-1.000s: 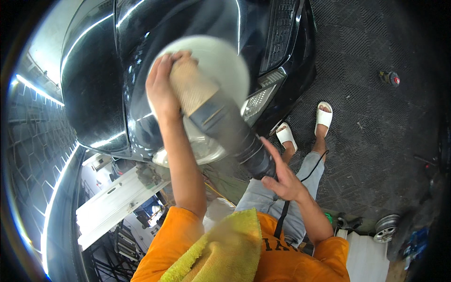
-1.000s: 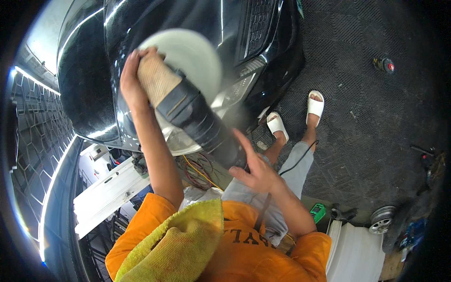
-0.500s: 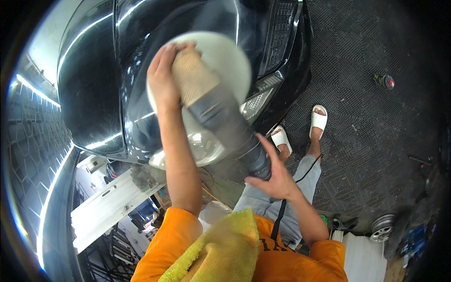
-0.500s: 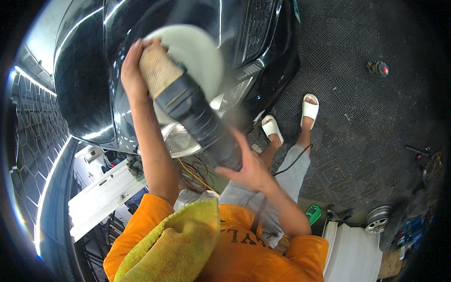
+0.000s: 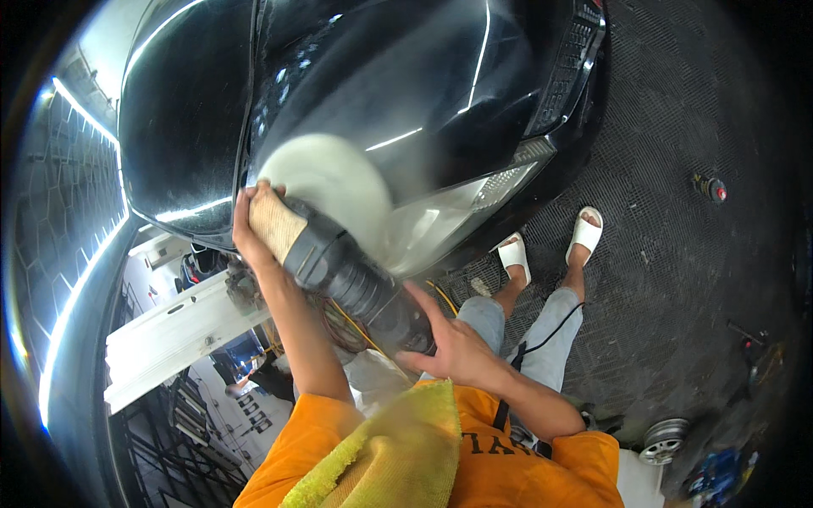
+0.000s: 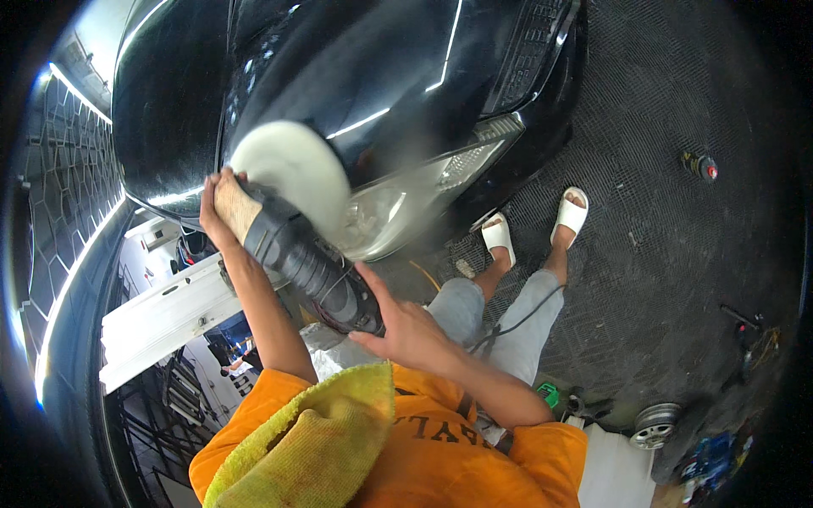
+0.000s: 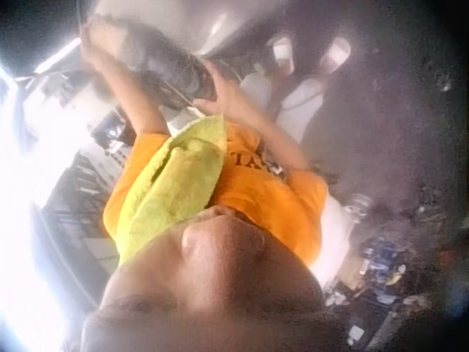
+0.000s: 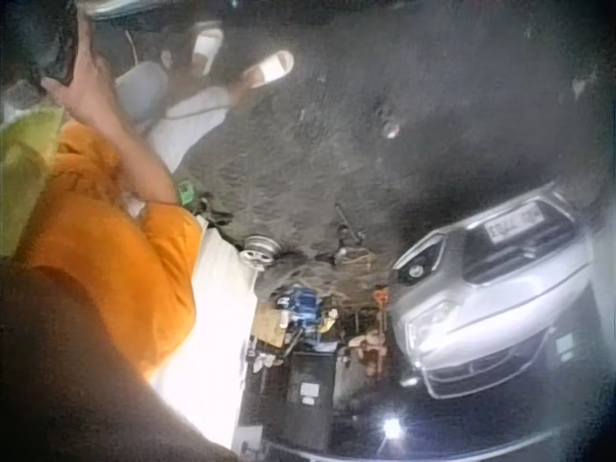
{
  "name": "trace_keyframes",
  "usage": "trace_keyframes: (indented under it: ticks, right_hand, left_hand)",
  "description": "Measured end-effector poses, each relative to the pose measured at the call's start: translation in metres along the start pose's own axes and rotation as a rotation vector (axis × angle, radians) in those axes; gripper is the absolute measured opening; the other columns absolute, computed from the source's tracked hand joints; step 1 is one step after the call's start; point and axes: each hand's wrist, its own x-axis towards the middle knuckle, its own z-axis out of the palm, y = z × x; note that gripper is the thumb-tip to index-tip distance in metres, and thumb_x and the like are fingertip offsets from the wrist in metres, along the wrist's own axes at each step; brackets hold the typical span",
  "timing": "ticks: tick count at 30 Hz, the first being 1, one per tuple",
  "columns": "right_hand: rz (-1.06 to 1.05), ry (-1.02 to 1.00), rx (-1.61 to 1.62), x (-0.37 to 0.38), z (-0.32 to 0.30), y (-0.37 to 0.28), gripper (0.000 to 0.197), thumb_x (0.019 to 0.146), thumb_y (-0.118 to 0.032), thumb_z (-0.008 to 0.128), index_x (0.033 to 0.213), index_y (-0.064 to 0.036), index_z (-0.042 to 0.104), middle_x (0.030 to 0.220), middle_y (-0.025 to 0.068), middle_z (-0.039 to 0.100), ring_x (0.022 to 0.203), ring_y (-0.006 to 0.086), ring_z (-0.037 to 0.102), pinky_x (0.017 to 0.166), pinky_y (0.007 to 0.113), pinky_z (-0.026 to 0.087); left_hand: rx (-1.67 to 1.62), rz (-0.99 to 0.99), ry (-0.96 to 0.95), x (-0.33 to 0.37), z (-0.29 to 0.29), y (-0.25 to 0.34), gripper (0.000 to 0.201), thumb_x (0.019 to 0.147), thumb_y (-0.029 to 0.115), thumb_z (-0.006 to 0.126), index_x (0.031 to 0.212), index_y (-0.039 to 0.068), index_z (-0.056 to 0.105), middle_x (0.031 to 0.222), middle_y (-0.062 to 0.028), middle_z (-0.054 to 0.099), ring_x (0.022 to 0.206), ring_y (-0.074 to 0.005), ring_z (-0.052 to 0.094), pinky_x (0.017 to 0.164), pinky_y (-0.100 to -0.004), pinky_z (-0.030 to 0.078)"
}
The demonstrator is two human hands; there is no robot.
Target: The person applies a polishing compound to the hood of a black car and uses a rotary buffer with a white pad to polish the surface. The person moves the buffer in circular motions across the hood, covering various sections of the vehicle's front.
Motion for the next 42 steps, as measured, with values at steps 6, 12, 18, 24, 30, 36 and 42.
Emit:
trace_keyframes:
  ticks: [6, 12, 18, 24, 30, 36, 42]
  right_hand:
    - [-0.203, 0.338, 0.001, 0.004, -0.031, -0.009, 0.100, 0.079, -0.021, 0.077, 0.154, -0.0051, 0.013, 0.141, 0.0298, 0.046, 0.130, 0.0401, 0.049, 0.109, 0.042, 0.037]
    - [-0.177, 0.433, 0.162, 0.005, -0.059, -0.019, 0.098, 0.079, -0.011, 0.077, 0.154, -0.0036, 0.015, 0.140, 0.0233, 0.048, 0.129, 0.0311, 0.051, 0.111, 0.037, 0.036]
    - [-0.162, 0.438, 0.151, 0.007, -0.052, -0.019, 0.097, 0.079, -0.009, 0.076, 0.154, -0.0034, 0.014, 0.140, 0.0228, 0.048, 0.128, 0.0304, 0.051, 0.110, 0.037, 0.036]
    - [-0.201, 0.349, -0.001, 0.014, -0.028, -0.015, 0.100, 0.081, -0.022, 0.076, 0.154, -0.0048, 0.010, 0.142, 0.0314, 0.043, 0.131, 0.0437, 0.046, 0.108, 0.045, 0.039]
    - [-0.080, 0.151, 0.002, 0.024, 0.007, -0.022, 0.102, 0.082, -0.025, 0.074, 0.155, -0.0106, 0.004, 0.120, 0.0338, 0.059, 0.105, 0.0502, 0.061, 0.092, 0.050, 0.049]
    - [-0.136, 0.013, -0.111, 0.042, 0.042, -0.016, 0.101, 0.083, -0.028, 0.070, 0.155, -0.0107, 0.001, 0.096, 0.0322, 0.066, 0.087, 0.0491, 0.065, 0.081, 0.052, 0.053]
    - [0.030, -0.196, -0.268, 0.056, 0.038, -0.048, 0.100, 0.083, -0.028, 0.070, 0.155, -0.0072, 0.004, 0.075, 0.0262, 0.065, 0.076, 0.0451, 0.066, 0.074, 0.050, 0.053]
  left_hand:
    - [0.056, -0.014, -0.259, 0.038, 0.111, -0.008, 0.029, 0.099, 0.025, 0.052, 0.103, -0.001, 0.063, 0.104, -0.0186, 0.069, 0.089, -0.0285, 0.070, 0.081, -0.0339, 0.056]
    - [0.179, 0.065, -0.436, 0.050, 0.192, -0.017, 0.028, 0.095, 0.022, 0.053, 0.098, -0.003, 0.066, 0.092, -0.0194, 0.071, 0.079, -0.0270, 0.071, 0.073, -0.0336, 0.058]
    - [0.087, 0.008, -0.465, 0.052, 0.190, -0.016, 0.027, 0.096, 0.020, 0.052, 0.095, -0.003, 0.065, 0.094, -0.0186, 0.071, 0.080, -0.0273, 0.071, 0.072, -0.0335, 0.057]
    - [0.025, 0.003, -0.419, 0.051, 0.123, -0.005, 0.027, 0.100, 0.023, 0.048, 0.100, -0.001, 0.063, 0.099, -0.0180, 0.070, 0.086, -0.0281, 0.071, 0.076, -0.0332, 0.057]
    - [0.010, -0.004, -0.105, 0.041, 0.043, 0.014, 0.023, 0.099, 0.021, 0.051, 0.101, 0.001, 0.062, 0.099, -0.0168, 0.068, 0.091, -0.0302, 0.068, 0.084, -0.0365, 0.055]
    - [-0.137, -0.043, -0.064, 0.032, -0.064, 0.021, 0.022, 0.101, 0.023, 0.046, 0.099, 0.005, 0.060, 0.100, -0.0114, 0.067, 0.091, -0.0271, 0.067, 0.086, -0.0396, 0.054]
    - [-0.184, -0.004, 0.084, 0.015, -0.118, 0.021, 0.020, 0.100, 0.021, 0.048, 0.098, 0.006, 0.061, 0.093, -0.0101, 0.068, 0.087, -0.0250, 0.067, 0.080, -0.0386, 0.055]
